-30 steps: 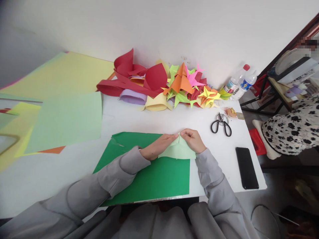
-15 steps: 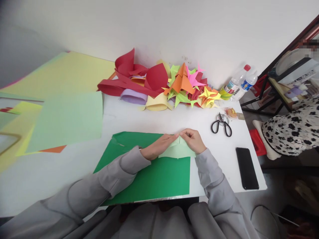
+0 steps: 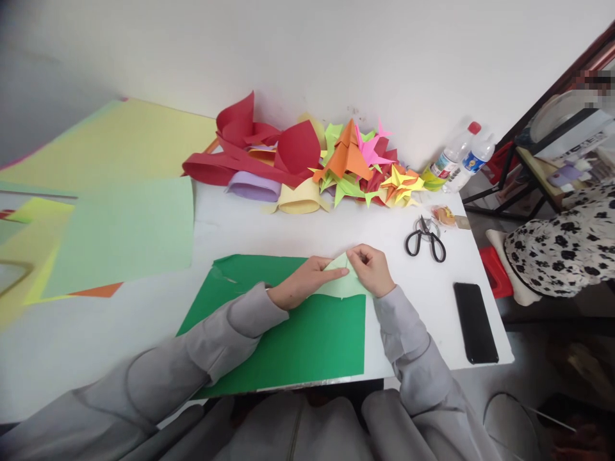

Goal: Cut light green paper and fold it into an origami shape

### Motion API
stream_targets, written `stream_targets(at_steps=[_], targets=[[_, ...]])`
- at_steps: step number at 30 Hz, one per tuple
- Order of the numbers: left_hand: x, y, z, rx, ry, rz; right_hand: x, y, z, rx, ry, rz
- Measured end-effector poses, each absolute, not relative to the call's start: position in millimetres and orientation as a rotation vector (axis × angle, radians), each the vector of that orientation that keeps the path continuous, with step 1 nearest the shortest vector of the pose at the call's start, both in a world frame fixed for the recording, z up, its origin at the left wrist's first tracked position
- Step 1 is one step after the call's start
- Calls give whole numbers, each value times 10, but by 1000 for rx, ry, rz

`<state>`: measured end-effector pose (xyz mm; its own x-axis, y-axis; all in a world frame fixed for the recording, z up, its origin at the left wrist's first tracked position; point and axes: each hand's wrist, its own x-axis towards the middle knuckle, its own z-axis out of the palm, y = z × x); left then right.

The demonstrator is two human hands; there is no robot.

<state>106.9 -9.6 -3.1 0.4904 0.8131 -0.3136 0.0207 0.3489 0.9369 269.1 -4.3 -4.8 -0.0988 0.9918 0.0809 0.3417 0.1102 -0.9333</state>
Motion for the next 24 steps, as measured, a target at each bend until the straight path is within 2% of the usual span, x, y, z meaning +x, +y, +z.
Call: stream_targets(at_steps=[4,11,18,21,24], targets=[[1057,-103,-18,1108,940,622,2692,-41,-32,-1342,-1544,1042],[1025,-80,-34,1105,849,586,2715,-22,-30,-1300,-1384,1367],[936,18,13,839,782,598,2761,24,-43,-1306,-1276,1307],[910,26,39,1005,717,602,2782,40,-39,-1316,-1261,1275],[935,0,8,1283,887,747,2772,38,-44,-1309,-1268,1231]])
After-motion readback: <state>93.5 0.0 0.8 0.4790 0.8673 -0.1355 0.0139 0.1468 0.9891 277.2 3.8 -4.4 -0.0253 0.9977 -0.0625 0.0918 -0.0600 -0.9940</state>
